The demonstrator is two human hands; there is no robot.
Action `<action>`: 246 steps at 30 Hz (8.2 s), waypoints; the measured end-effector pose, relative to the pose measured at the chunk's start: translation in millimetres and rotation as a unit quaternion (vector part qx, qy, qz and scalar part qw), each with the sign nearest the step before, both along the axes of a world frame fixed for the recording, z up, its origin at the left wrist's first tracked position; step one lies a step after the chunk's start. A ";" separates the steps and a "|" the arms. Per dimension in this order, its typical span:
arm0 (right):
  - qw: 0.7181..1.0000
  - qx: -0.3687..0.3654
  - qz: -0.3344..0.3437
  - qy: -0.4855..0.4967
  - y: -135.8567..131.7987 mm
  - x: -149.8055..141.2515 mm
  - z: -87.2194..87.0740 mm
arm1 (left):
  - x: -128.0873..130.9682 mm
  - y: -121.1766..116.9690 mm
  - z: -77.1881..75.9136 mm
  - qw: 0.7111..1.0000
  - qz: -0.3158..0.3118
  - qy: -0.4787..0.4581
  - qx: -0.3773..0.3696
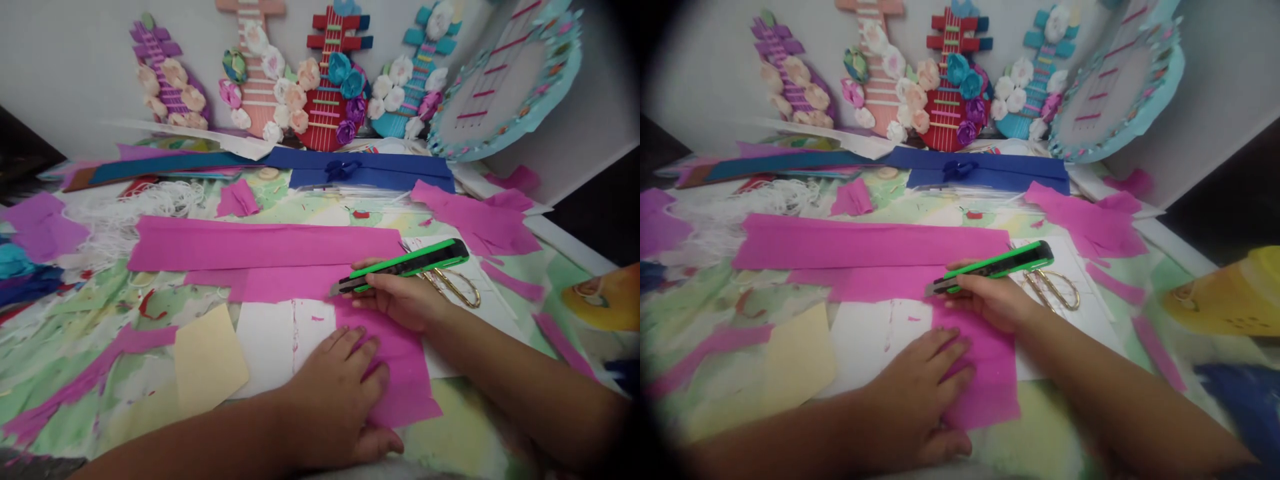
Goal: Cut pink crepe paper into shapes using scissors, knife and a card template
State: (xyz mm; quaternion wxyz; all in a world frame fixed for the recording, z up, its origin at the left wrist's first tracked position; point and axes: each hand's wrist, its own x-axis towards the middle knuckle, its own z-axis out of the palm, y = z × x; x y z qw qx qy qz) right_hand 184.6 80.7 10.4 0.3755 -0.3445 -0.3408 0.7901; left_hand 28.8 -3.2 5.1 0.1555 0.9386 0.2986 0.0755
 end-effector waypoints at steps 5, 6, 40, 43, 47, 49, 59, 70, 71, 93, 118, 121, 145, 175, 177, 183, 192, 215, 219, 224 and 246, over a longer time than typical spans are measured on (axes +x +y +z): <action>0.991 0.102 -0.018 -0.079 4.1 2.7 -9.2 | 1.8 0.0 -1.4 1.000 -0.015 0.006 -0.004; 0.984 0.137 -0.020 -0.115 4.6 3.8 -10.3 | 2.4 -0.3 -1.4 1.000 -0.015 0.006 -0.006; 0.914 0.297 0.083 -0.265 5.1 11.7 -5.1 | 2.0 0.3 5.4 0.994 0.064 0.073 -0.052; 0.906 0.311 0.094 -0.272 6.4 10.2 -3.2 | 3.0 0.1 4.1 0.993 0.070 0.077 -0.056; 0.911 0.298 0.110 -0.262 6.7 10.8 -2.6 | 3.0 0.0 4.2 0.993 0.072 0.072 -0.062; 0.921 0.275 0.110 -0.253 6.5 11.9 -3.0 | 2.8 0.1 4.7 0.992 0.077 0.069 -0.067; 0.901 0.320 0.116 -0.268 8.6 10.7 -7.8 | 5.9 3.0 3.3 0.988 0.085 0.079 -0.097; 0.877 0.357 0.124 -0.297 7.0 9.1 -4.4 | 5.2 2.7 3.3 0.989 0.094 0.071 -0.089; 0.882 0.350 0.116 -0.294 6.4 10.0 -4.3 | 5.2 2.9 3.4 0.989 0.095 0.073 -0.090; 0.869 0.367 0.129 -0.305 6.5 20.7 -7.3 | 6.5 0.8 3.2 0.986 0.107 0.083 -0.097; 0.862 0.362 0.126 -0.331 7.1 18.4 -4.4 | 5.7 0.1 4.2 0.987 0.102 0.084 -0.094; 0.853 0.375 0.130 -0.339 7.2 17.5 -5.8 | 5.6 -0.1 4.0 0.988 0.101 0.081 -0.088; 0.859 0.369 0.110 -0.337 5.2 20.7 -3.7 | 7.2 1.8 8.6 0.984 0.098 0.110 -0.101; 0.860 0.365 0.115 -0.336 7.5 24.0 -3.7 | 9.6 0.1 3.3 0.984 0.104 0.115 -0.089; 0.883 0.325 0.091 -0.327 7.6 27.5 -4.2 | 10.4 0.5 3.3 0.983 0.109 0.115 -0.089; 0.884 0.349 0.097 -0.295 7.9 35.0 -8.2 | 9.4 1.0 2.9 0.985 0.104 0.110 -0.087; 0.879 0.372 0.098 -0.283 8.2 35.0 -9.5 | 8.3 -0.4 2.0 0.983 0.102 0.109 -0.103; 0.846 0.409 0.127 -0.318 8.6 31.4 -7.1 | 8.6 0.7 1.6 0.984 0.106 0.105 -0.094; 0.865 0.386 0.111 -0.301 8.2 37.2 -9.1 | 8.9 2.9 5.1 0.982 0.107 0.118 -0.105; 0.866 0.387 0.114 -0.296 8.4 38.5 -9.5 | 9.4 2.3 5.0 0.983 0.104 0.117 -0.100; 0.838 0.419 0.138 -0.320 8.8 38.4 -11.0 | 9.1 1.6 -0.7 0.984 0.100 0.124 -0.084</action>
